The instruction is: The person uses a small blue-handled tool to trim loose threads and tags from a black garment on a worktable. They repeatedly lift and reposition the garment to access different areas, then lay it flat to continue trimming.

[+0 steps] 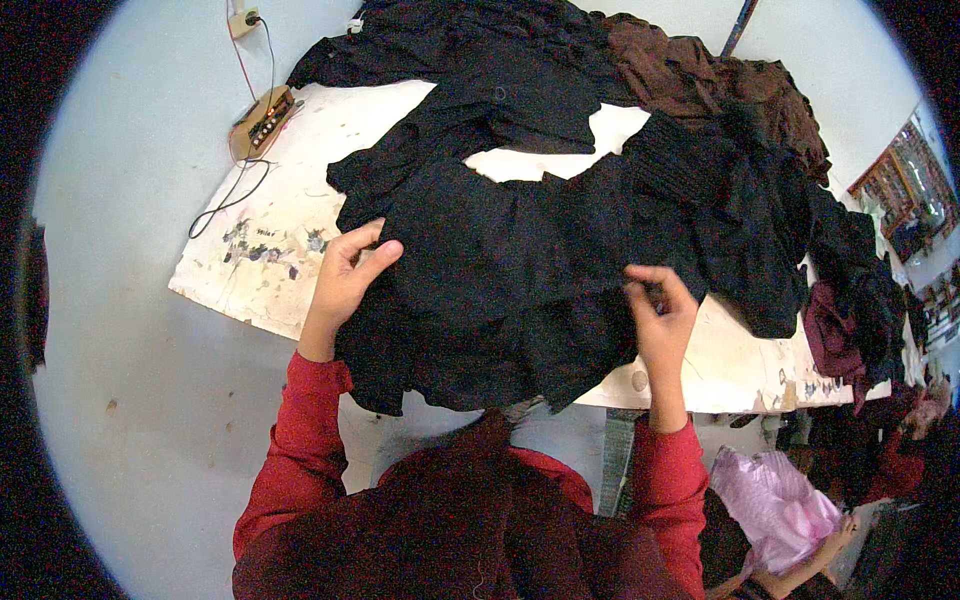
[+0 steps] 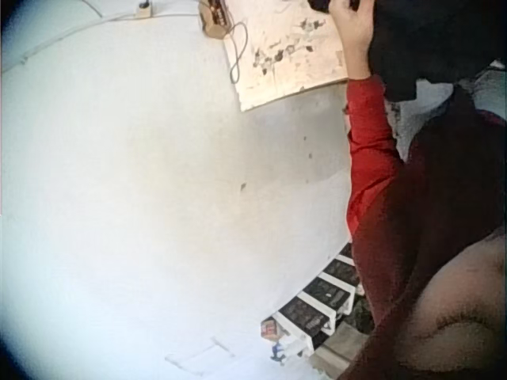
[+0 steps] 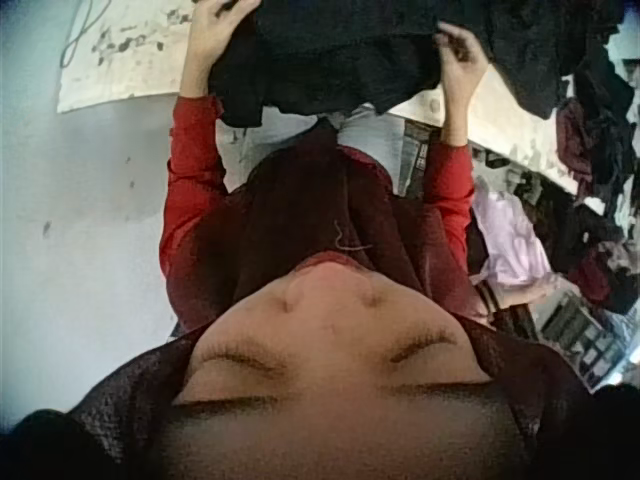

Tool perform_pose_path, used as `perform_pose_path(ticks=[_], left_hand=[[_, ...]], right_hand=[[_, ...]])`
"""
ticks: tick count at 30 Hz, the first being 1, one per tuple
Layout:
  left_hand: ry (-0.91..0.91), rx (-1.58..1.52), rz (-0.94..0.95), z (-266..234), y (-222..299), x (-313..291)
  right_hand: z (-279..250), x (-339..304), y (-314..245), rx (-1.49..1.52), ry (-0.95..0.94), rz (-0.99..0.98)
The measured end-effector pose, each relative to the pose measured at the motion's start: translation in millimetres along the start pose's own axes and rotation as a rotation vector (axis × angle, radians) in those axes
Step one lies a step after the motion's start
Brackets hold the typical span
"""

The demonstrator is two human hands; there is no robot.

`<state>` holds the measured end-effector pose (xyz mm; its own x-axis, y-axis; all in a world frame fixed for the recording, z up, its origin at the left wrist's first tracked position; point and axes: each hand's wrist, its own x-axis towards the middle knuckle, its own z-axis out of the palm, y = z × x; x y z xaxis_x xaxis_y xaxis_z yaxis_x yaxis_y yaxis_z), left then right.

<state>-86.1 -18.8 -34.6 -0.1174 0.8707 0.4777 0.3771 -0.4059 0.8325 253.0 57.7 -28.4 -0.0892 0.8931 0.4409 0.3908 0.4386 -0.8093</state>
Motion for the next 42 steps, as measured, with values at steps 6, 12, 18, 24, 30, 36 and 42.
perform_pose_path(ticks=[6, 12, 18, 24, 30, 36, 42], left_hand=[[0.007, -0.286, -0.104, 30, 38, 24], [0.16, -0.476, -0.123, 46, 45, 23], [0.153, -0.466, -0.071, 48, 40, 19], [0.17, -0.462, -0.051, 51, 49, 16], [0.184, -0.442, -0.107, 60, 48, 18], [0.188, -0.382, -0.056, 59, 58, 14], [0.123, -0.64, -0.076, 71, 55, 10]], right_hand=[[-10, 33, 31, -0.045, 0.088, -0.057], [-17, 38, 3, 0.16, -0.28, -0.143], [-13, 10, -66, 0.23, -0.234, -0.255], [12, 2, -108, 0.052, -0.238, -0.552], [27, 0, -100, -0.074, -0.176, -0.716], [5, 7, -116, 0.197, -0.287, -0.485], [37, -1, -114, -0.183, -0.334, -0.568]])
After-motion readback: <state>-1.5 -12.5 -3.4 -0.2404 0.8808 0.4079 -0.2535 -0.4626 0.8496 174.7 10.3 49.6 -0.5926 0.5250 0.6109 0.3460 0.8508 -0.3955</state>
